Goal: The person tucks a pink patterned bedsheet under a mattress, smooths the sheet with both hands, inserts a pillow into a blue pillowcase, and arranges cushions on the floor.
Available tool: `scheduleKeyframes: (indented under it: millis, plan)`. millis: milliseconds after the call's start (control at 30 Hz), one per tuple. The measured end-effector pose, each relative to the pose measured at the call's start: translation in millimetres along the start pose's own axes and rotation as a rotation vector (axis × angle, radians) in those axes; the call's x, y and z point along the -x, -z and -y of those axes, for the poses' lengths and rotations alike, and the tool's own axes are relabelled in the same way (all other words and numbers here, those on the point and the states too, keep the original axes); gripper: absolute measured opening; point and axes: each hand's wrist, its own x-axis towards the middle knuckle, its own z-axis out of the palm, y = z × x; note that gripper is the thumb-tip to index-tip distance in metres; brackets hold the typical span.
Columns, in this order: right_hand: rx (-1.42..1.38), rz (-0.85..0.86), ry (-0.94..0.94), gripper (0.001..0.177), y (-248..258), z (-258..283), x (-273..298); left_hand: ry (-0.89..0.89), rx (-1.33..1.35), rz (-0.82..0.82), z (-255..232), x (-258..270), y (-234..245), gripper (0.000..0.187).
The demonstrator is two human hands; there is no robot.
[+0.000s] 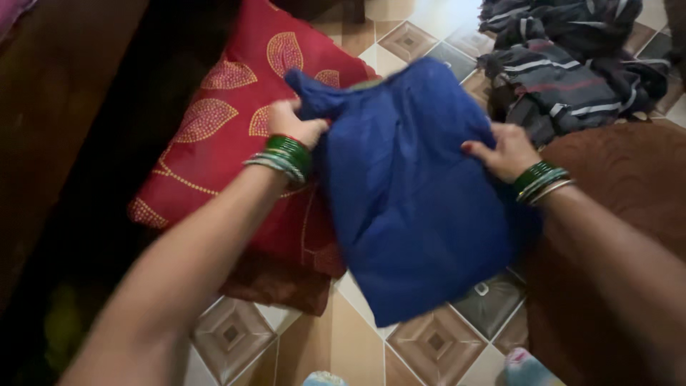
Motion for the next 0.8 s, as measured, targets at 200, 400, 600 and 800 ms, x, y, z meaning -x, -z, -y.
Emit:
scheduleKeyframes:
  millis: [200, 400, 600, 800]
  plan:
    - [0.011, -0.145, -0.041, 0.041, 14, 17, -53, 0.082, 0.278, 0.177, -19, -19, 93, 0.031]
    - [0.120, 0.018, -0.253, 0.076, -85, 25, -76, -0.031, -0.397, -0.175, 41, -18, 135, 0.043]
    - [0.198, -0.012, 0.323, 0.077, -166, 56, -13, -0.069, -0.739, -0.266, 52, -43, 120, 0.049]
    - [-0.356, -0.048, -0.133, 0.036, -136, 5, -32, -0.463, -0.952, -0.389, 1, -17, 98, 0.094]
